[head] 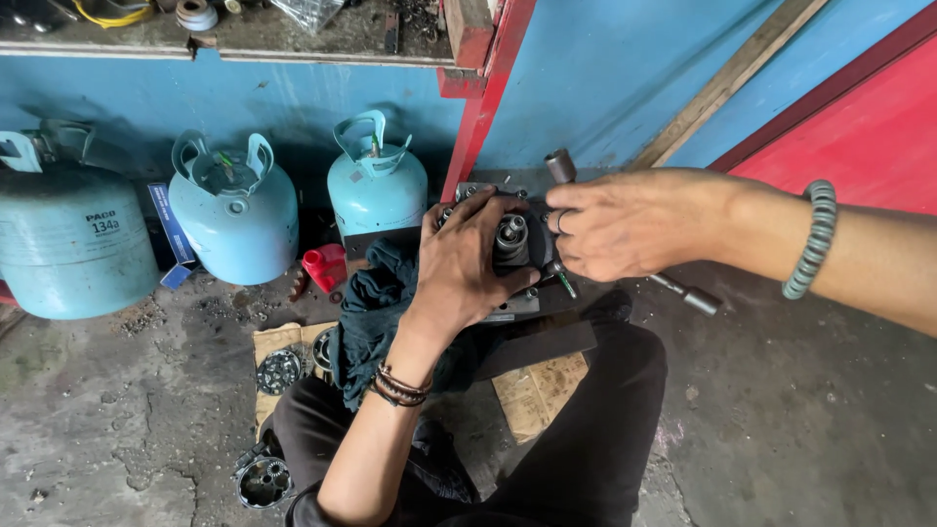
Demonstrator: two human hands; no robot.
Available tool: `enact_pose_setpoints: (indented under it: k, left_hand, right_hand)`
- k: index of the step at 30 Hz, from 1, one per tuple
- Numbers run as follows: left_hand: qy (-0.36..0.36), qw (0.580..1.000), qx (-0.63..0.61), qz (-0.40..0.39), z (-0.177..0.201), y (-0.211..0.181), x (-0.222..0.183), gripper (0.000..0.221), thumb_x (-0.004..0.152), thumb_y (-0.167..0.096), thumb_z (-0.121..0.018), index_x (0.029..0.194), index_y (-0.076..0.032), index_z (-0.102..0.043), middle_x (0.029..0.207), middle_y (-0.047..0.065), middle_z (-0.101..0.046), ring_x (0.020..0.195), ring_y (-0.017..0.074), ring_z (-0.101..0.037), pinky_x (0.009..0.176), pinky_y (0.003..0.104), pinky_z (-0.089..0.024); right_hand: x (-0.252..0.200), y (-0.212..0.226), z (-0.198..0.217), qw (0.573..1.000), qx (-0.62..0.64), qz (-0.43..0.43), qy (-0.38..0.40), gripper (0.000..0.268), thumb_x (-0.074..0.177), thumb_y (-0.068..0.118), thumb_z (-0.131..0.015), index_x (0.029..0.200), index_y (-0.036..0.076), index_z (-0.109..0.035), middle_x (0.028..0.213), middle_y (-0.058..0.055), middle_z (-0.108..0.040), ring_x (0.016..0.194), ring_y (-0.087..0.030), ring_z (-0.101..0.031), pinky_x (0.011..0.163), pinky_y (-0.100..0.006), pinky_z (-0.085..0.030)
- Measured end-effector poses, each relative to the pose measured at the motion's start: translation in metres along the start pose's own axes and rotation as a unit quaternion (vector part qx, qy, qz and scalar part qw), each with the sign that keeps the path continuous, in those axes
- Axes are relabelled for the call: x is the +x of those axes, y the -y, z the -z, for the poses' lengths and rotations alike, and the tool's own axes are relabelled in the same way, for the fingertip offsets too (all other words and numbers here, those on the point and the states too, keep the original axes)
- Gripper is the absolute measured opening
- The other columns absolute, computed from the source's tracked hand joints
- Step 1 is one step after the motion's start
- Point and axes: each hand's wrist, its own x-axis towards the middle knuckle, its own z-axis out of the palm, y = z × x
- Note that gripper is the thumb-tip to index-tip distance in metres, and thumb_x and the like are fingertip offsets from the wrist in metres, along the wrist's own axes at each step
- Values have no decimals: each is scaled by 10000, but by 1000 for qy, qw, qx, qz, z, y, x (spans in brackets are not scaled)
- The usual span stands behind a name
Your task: Repairing a mechanical component by tightening or loosening bolts with a T-handle socket wrench
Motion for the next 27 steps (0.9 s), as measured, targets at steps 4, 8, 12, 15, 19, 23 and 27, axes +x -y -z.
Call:
enact_pose_setpoints:
  k: [4, 8, 12, 15, 19, 23, 27]
  left_hand:
    - [3, 1000, 6, -3, -4, 3, 0, 714, 718, -388, -872, 1333, -248, -539, 1321, 29, -708, 1473, 226, -432, 1182, 538, -200]
    - [-9, 1000, -7, -4, -2, 0, -1, 698, 721, -361, -876, 1323, -233, -547, 1313, 39, -712, 1467, 237, -440, 1181, 548, -198]
    - [-19, 1000, -10, -11, -2, -2, -2, 681, 732, -367, -868, 1321, -233, -553, 1309, 38, -712, 1465, 245, -440, 1177, 556, -197]
    - [-30, 999, -11, -19, -3, -1, -3, 670, 718, -343, -881, 1298, -215, -571, 1334, 45, -699, 1459, 253, -447, 1168, 562, -209]
    - [-39, 999, -14, -19, -9, 3, -2, 638, 712, -350, -882, 1262, -222, -585, 1315, 24, -709, 1452, 252, -456, 1170, 557, -209]
    - [-43, 999, -16, -23, -10, 7, -2, 655, 711, -367, -880, 1276, -224, -582, 1324, 23, -706, 1457, 246, -451, 1174, 567, -202]
    - [-50, 998, -4, -26, -7, 5, 0, 645, 702, -375, -878, 1259, -237, -584, 1311, -3, -709, 1441, 227, -467, 1171, 542, -208]
  right_hand:
    - [6, 0, -18, 999, 25, 22, 8, 246, 1004, 389, -577, 1027, 189, -719, 854, 20, -756, 827, -178, -676, 1060, -520, -324]
    - [8, 6, -29, 987, 124, -89, -46, 437, 1030, 458, -439, 715, 246, -653, 588, 59, -709, 609, -171, -687, 858, -422, -450]
    - [7, 14, -43, 959, 208, -189, -34, 532, 977, 500, -451, 523, 268, -600, 491, 51, -660, 543, -166, -693, 686, -351, -523]
    - [1, 41, -65, 877, 325, -315, -163, 491, 939, 562, -552, 641, 172, -562, 588, -56, -531, 644, -311, -626, 629, -477, -499]
    - [15, 18, 7, 668, 509, -505, 197, 367, 916, 463, -635, 972, 132, -783, 889, -110, -758, 1012, -307, -742, 890, -456, -568]
    - [20, 12, 15, 479, 617, -578, 236, 461, 883, 570, -623, 801, 147, -787, 746, -86, -643, 759, -271, -624, 670, -404, -467]
    - [21, 3, 37, 410, 650, -600, 221, 482, 990, 469, -630, 794, 48, -760, 678, -110, -556, 548, -246, -542, 505, -333, -411]
